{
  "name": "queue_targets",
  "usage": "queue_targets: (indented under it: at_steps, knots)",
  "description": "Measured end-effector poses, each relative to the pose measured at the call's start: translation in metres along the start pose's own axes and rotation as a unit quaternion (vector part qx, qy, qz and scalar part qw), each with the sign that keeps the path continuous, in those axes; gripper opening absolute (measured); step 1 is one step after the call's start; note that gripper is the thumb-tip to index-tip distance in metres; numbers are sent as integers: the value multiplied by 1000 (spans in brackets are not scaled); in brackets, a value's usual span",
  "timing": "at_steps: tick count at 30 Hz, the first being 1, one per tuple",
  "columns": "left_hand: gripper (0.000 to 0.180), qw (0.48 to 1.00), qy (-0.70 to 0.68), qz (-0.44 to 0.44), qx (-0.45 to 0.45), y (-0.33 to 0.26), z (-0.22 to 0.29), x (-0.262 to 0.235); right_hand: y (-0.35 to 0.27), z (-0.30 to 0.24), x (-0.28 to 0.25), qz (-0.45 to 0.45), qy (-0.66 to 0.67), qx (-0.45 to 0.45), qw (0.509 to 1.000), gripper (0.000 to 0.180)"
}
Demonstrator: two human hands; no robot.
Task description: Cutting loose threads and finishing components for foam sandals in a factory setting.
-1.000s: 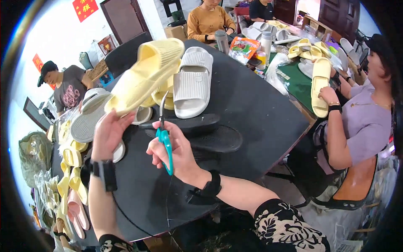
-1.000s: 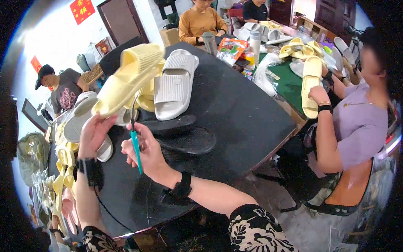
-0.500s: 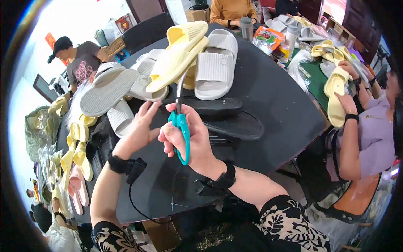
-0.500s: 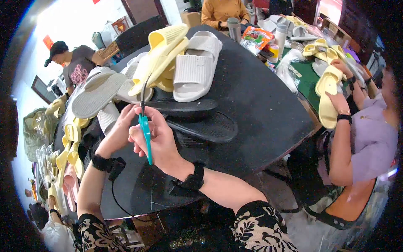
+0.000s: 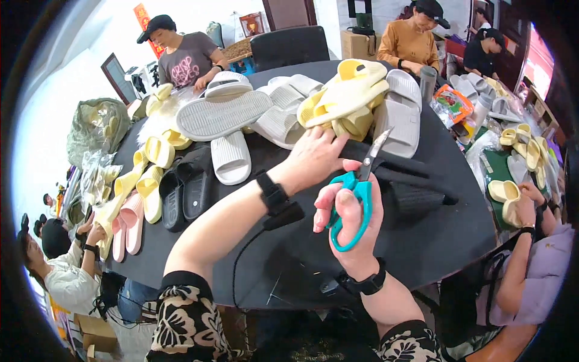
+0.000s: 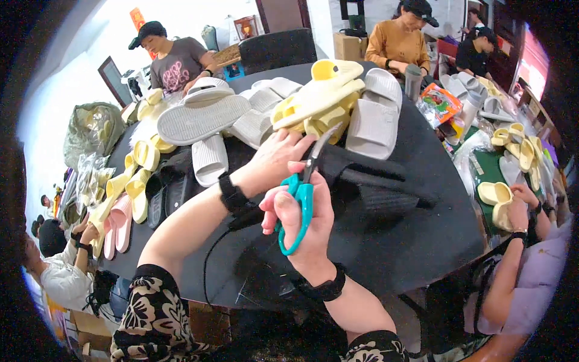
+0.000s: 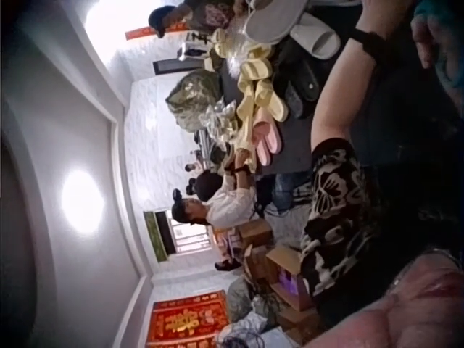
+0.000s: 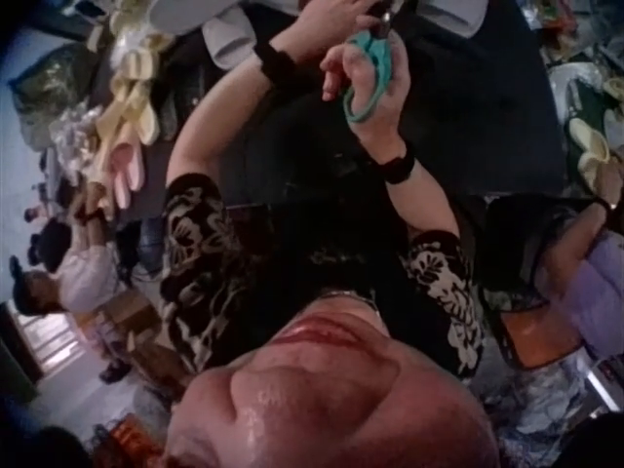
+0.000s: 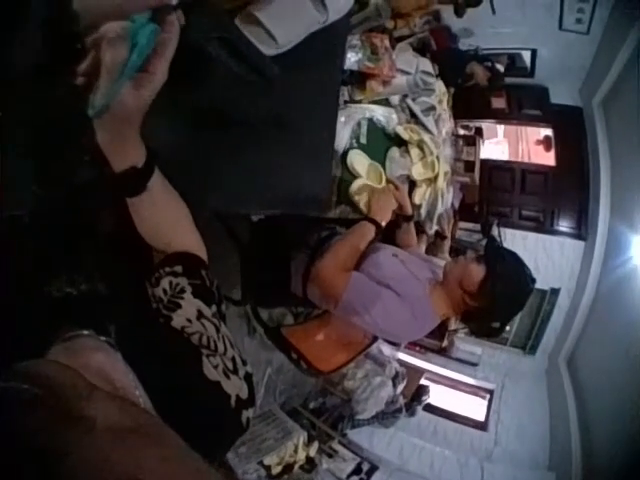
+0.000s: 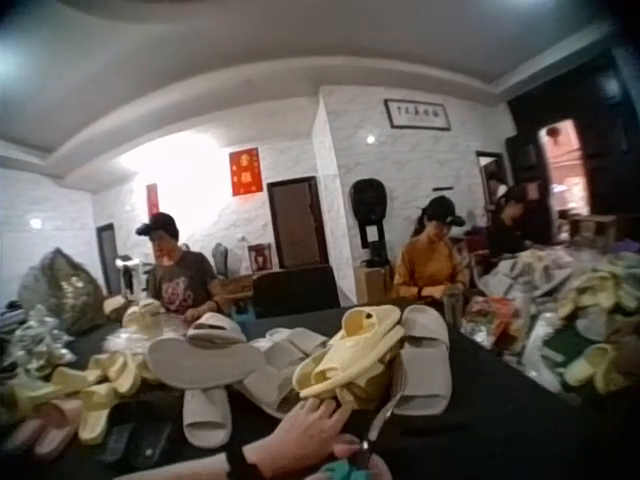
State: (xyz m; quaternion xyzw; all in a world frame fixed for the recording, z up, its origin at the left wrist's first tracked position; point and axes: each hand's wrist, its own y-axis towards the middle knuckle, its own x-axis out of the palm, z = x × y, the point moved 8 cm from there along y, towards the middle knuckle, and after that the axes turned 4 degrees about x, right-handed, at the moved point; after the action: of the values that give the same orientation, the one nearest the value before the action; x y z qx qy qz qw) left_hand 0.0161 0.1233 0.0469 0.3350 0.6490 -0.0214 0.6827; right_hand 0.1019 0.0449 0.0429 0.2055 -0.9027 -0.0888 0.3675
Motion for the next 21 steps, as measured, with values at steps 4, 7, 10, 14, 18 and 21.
queue_targets:
  at_steps: [4, 7, 10, 14, 18, 21]
  knots:
    - [52, 998, -49, 31, -20, 25, 4, 7, 3, -1, 0, 2, -10, 1, 1000, 40]
    - [42, 988, -99, 118, 14, 31, 10, 6, 3, -2, -4, 5, 9, -2, 1000, 39]
    - [28, 976, -124, 143, 108, 24, 16, -6, 3, -2, -7, 8, 29, 1, 1000, 39]
    - [17, 981, -172, 83, -30, -1, -18, -34, 2, -1, -9, 5, 28, 4, 1000, 39]
    - [22, 981, -31, 119, -148, -30, -126, -86, 1, 7, -2, -9, 15, 39, 999, 39]
    - [26, 955, 166, 174, -173, -68, -214, -125, 0, 13, 3, -28, 19, 53, 998, 39]
